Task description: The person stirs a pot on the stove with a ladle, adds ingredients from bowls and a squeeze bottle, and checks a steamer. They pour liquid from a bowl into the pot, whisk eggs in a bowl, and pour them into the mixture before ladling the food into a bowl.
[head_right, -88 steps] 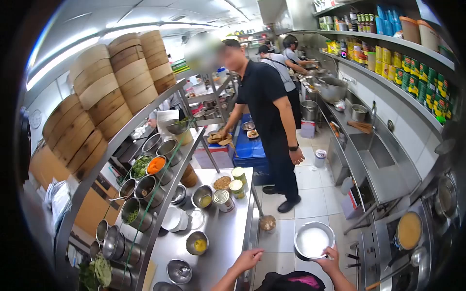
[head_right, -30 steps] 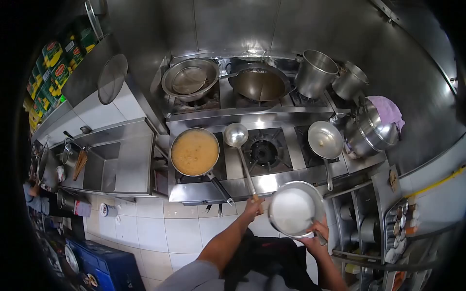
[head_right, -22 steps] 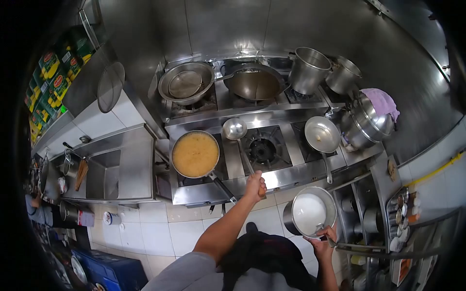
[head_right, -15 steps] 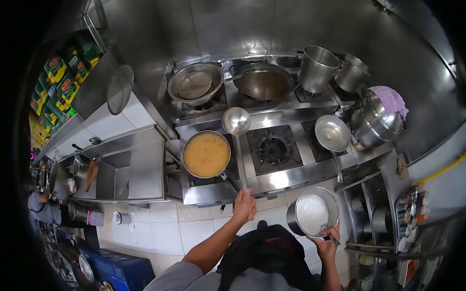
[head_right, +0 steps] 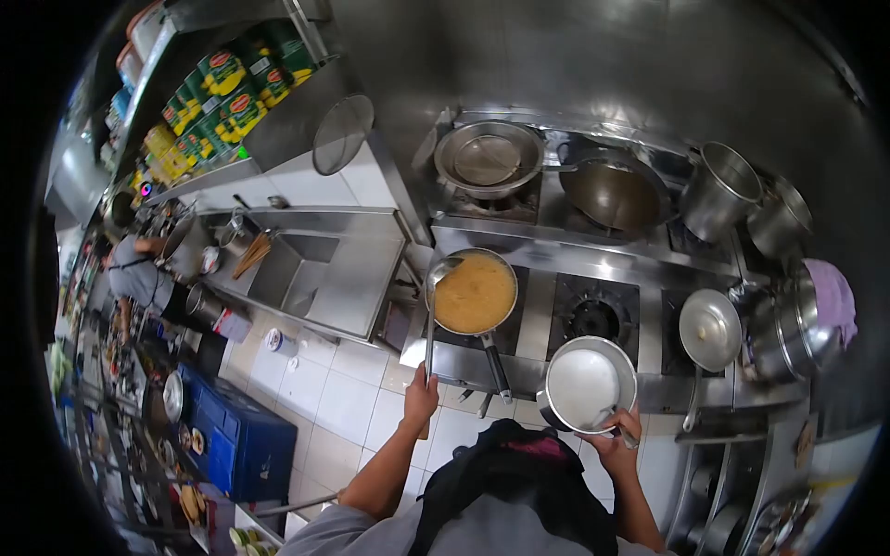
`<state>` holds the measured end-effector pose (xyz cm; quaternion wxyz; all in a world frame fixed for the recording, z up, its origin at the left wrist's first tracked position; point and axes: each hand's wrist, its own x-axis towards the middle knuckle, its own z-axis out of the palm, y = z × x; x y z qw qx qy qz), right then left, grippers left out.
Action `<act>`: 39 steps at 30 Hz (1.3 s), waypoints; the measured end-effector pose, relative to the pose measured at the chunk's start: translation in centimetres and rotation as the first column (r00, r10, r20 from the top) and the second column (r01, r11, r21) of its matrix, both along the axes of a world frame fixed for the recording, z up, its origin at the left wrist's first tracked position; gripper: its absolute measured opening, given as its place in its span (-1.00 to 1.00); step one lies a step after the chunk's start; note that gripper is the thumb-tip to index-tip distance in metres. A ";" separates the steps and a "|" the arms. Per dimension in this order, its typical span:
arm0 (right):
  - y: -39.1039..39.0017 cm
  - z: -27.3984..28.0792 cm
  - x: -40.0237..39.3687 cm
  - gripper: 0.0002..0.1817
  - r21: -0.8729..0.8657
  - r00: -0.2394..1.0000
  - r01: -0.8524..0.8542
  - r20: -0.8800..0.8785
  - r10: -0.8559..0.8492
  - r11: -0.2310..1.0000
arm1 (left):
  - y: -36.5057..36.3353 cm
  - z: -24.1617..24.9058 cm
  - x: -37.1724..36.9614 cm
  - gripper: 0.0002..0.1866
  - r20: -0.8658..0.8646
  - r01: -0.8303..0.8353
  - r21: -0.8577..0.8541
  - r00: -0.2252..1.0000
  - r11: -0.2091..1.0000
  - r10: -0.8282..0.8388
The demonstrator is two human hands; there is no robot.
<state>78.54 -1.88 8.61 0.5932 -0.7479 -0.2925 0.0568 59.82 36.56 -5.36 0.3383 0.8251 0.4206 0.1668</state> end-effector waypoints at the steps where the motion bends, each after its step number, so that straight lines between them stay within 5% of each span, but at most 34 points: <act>1: 0.0 -0.8 1.3 -0.44 -0.032 0.996 -0.029 0.081 0.031 0.999 | -0.5 -0.2 0.8 -0.43 -0.001 -0.032 0.025 0.999 0.999 0.032; 7: 1.9 -0.1 4.4 -0.49 -0.089 0.979 -0.053 0.189 0.069 0.995 | -1.6 0.5 6.5 -0.38 -0.155 -0.184 -0.153 0.975 0.971 0.161; 13: 1.6 -2.6 6.8 -0.47 -0.077 0.989 -0.112 0.090 0.118 0.991 | -1.5 1.1 8.6 -0.38 -0.152 -0.066 -0.053 0.987 0.996 0.058; 15: 1.1 -3.1 7.2 -0.45 -0.145 0.697 -0.084 0.699 0.162 0.986 | -1.8 3.0 7.8 -0.36 -0.250 0.025 -0.040 0.968 0.999 -0.034; 16: 1.8 -1.4 5.9 -0.43 -0.126 0.912 -0.032 0.402 0.081 0.992 | -1.7 2.7 7.4 -0.33 -0.286 0.084 0.007 0.955 0.996 -0.079; 17: 1.3 -2.3 5.9 -0.42 -0.156 0.962 -0.021 0.266 0.062 0.988 | -1.9 3.0 6.7 -0.32 -0.300 0.139 0.022 0.946 0.990 -0.126; 24: 2.9 0.4 3.1 -0.43 -0.025 0.986 0.060 0.156 -0.056 0.998 | -2.7 4.3 0.8 -0.33 -0.413 0.309 0.130 0.881 0.942 -0.232; 31: 2.6 0.4 1.0 -0.46 -0.098 0.991 0.111 0.089 -0.102 0.989 | 0.9 5.1 -5.8 -0.33 -0.506 0.351 0.239 0.841 0.905 -0.192; 39: 3.0 0.8 -0.3 -0.45 -0.054 0.989 0.140 0.051 -0.138 0.989 | 6.9 6.3 -5.8 -0.35 -0.347 0.305 0.287 0.917 0.908 -0.199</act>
